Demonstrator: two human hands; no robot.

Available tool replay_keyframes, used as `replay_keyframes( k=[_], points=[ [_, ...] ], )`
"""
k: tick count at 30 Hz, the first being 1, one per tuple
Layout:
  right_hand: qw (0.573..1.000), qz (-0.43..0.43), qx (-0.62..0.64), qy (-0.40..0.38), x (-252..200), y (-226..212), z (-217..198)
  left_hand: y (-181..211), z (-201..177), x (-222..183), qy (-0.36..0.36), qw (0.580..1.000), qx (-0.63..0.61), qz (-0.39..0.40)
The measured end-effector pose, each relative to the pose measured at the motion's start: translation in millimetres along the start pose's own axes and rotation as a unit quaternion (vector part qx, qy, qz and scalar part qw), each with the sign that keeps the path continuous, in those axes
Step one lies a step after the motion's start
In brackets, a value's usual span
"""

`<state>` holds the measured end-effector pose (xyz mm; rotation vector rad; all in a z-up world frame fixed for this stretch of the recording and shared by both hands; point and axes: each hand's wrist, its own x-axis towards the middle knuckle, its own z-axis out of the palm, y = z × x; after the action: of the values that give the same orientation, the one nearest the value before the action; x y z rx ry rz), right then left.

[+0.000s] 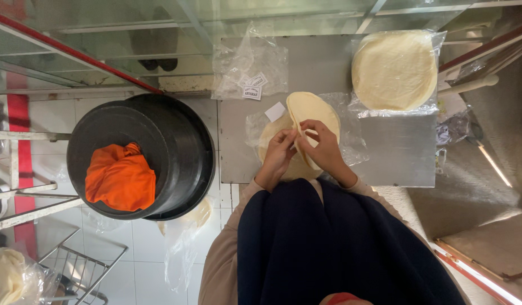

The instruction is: The person peels individual tortillas from a stack, places them into plastic bags, and arranges the filled bags on a table.

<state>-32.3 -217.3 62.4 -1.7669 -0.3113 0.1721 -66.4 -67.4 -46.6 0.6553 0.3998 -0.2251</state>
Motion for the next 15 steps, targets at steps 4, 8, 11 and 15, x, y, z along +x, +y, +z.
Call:
replay_keyframes(
  k=[4, 8, 11, 15],
  points=[
    [0.994, 0.075, -0.072, 0.044, 6.5, 27.7, -10.9, 7.4, 6.3, 1.8, 0.012, 0.998, 0.032, 0.050],
    [0.990, 0.038, -0.087, 0.104, 16.0, 48.0, -42.6, 22.1, 0.3, 2.4, 0.089, 0.992, 0.072, 0.062],
    [0.989, 0.024, -0.050, 0.136, 16.9, 46.1, -71.0, 32.9, -23.9, 2.7, 0.144, 0.976, 0.138, 0.084],
    [0.985, -0.011, -0.049, 0.165, 17.3, 35.6, -99.6, 34.2, -73.7, 11.5, 0.198, 0.926, 0.274, 0.166]
  ],
)
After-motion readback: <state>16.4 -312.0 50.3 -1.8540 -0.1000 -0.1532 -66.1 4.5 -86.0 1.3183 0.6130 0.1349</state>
